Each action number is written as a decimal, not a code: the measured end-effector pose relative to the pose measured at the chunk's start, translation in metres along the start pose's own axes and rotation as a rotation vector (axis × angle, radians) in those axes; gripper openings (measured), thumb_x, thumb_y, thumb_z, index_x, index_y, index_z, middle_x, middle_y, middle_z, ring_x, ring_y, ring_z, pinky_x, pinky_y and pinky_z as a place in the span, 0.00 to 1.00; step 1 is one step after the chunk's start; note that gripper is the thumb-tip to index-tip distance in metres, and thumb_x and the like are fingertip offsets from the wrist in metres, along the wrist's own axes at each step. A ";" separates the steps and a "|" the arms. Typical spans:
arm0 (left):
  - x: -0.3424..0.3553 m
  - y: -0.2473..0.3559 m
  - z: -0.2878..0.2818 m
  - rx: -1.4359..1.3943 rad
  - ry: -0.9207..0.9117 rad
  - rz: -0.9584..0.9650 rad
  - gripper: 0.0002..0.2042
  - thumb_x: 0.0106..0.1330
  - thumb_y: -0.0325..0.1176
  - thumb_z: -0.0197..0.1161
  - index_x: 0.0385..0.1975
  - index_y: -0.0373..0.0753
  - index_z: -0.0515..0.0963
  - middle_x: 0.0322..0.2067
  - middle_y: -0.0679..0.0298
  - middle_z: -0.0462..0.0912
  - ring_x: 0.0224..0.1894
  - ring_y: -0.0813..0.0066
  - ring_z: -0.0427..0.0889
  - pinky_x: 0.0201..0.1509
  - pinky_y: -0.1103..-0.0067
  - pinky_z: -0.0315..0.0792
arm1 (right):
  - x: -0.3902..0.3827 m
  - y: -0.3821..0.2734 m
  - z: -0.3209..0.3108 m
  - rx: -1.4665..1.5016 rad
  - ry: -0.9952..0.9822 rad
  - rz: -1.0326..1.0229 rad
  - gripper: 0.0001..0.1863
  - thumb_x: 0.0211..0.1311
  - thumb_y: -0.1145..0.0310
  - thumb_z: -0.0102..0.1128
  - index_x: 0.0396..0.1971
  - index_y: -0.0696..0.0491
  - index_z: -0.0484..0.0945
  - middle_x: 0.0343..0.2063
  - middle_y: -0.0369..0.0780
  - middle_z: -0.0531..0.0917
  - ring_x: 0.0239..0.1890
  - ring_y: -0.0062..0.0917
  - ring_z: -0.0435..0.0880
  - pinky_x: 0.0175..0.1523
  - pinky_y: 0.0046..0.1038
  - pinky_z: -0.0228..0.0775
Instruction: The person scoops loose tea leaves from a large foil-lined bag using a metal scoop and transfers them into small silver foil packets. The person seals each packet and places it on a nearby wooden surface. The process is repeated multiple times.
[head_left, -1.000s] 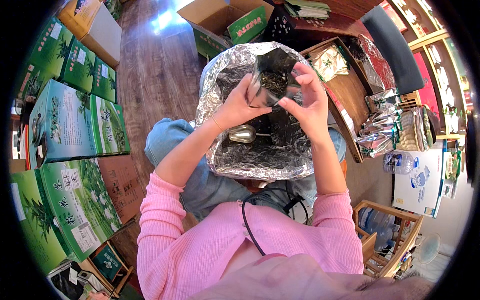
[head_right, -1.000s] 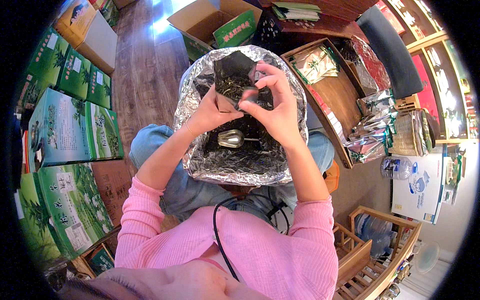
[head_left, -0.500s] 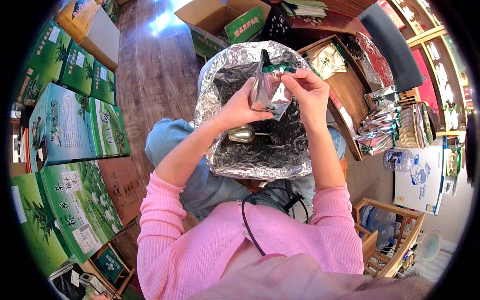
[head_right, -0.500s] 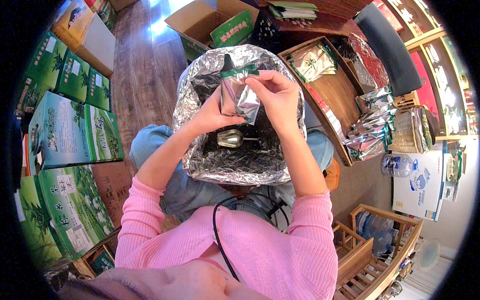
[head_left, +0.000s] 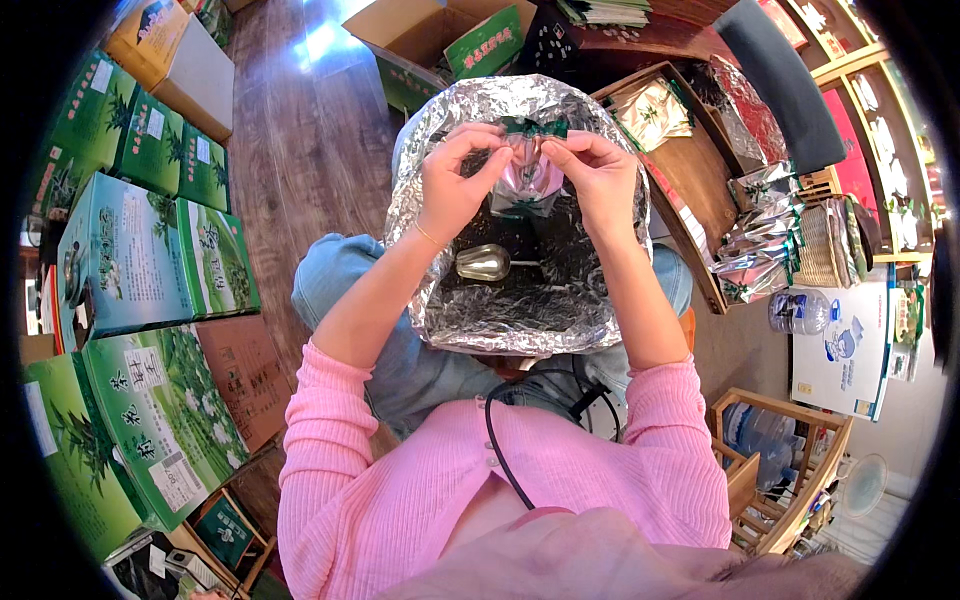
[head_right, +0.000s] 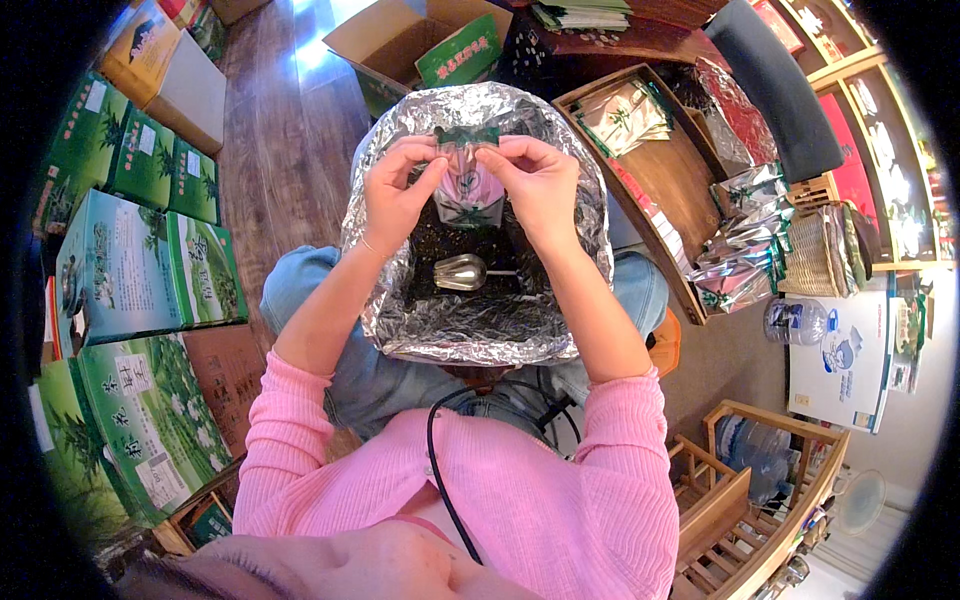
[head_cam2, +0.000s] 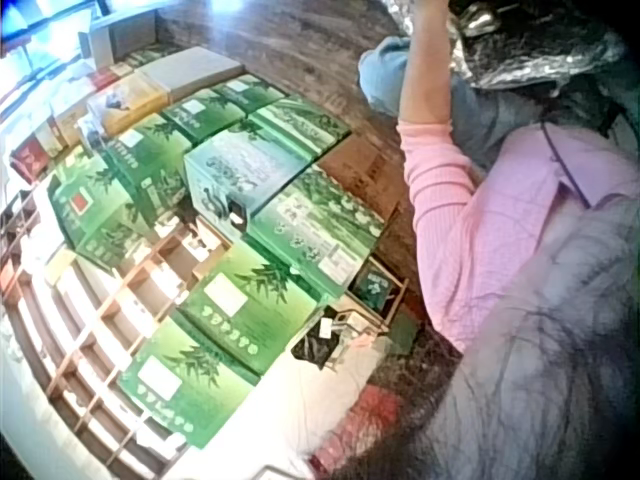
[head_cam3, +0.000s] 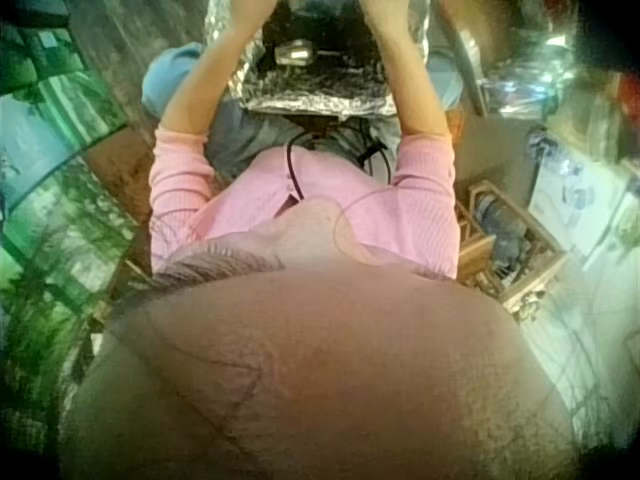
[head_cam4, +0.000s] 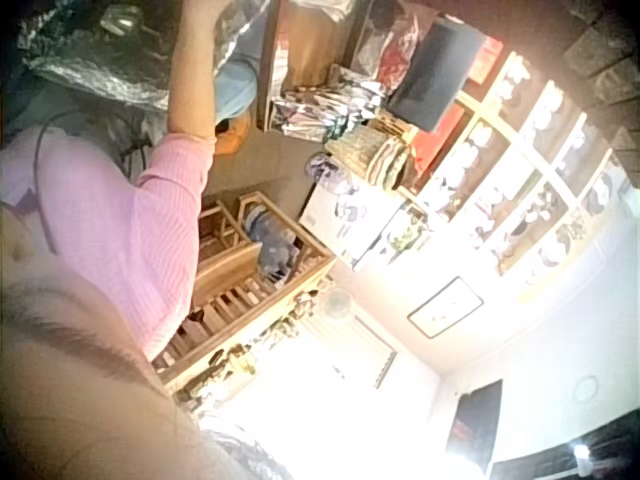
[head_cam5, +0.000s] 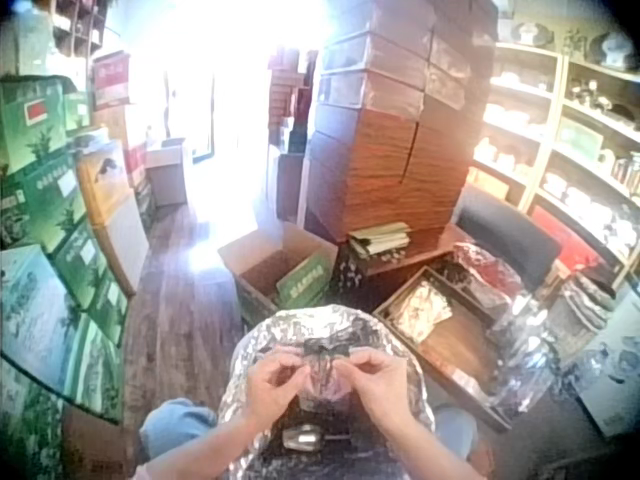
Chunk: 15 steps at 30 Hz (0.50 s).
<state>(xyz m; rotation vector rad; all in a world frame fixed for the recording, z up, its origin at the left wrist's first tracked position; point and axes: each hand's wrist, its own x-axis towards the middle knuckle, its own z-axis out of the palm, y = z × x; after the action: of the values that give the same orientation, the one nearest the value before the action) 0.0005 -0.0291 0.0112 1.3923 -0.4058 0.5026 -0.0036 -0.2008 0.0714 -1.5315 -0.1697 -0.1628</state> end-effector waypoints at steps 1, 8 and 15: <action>-0.001 0.000 -0.001 0.000 0.019 -0.042 0.03 0.60 0.21 0.64 0.33 0.32 0.78 0.39 0.62 0.80 0.42 0.79 0.79 0.48 0.82 0.72 | 0.001 0.001 -0.001 0.012 0.005 0.038 0.03 0.53 0.78 0.69 0.27 0.60 0.83 0.29 0.37 0.84 0.30 0.13 0.78 0.37 0.15 0.70; -0.001 0.004 -0.001 -0.095 0.096 -0.192 0.03 0.63 0.21 0.63 0.35 0.31 0.79 0.35 0.65 0.82 0.38 0.84 0.79 0.43 0.85 0.73 | 0.006 0.012 0.001 0.207 0.001 0.134 0.08 0.53 0.75 0.70 0.31 0.59 0.80 0.33 0.37 0.84 0.36 0.14 0.79 0.40 0.16 0.69; -0.004 -0.001 -0.007 -0.306 0.006 -0.468 0.07 0.63 0.26 0.64 0.38 0.31 0.78 0.36 0.64 0.82 0.37 0.85 0.79 0.40 0.86 0.73 | -0.004 0.036 0.003 0.140 -0.151 0.285 0.12 0.58 0.66 0.68 0.35 0.59 0.83 0.32 0.34 0.84 0.34 0.12 0.77 0.39 0.17 0.67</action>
<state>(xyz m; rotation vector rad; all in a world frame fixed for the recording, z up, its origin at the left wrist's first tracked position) -0.0021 -0.0232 0.0071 1.1384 -0.1336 0.0561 0.0004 -0.1968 0.0355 -1.4112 -0.0786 0.1878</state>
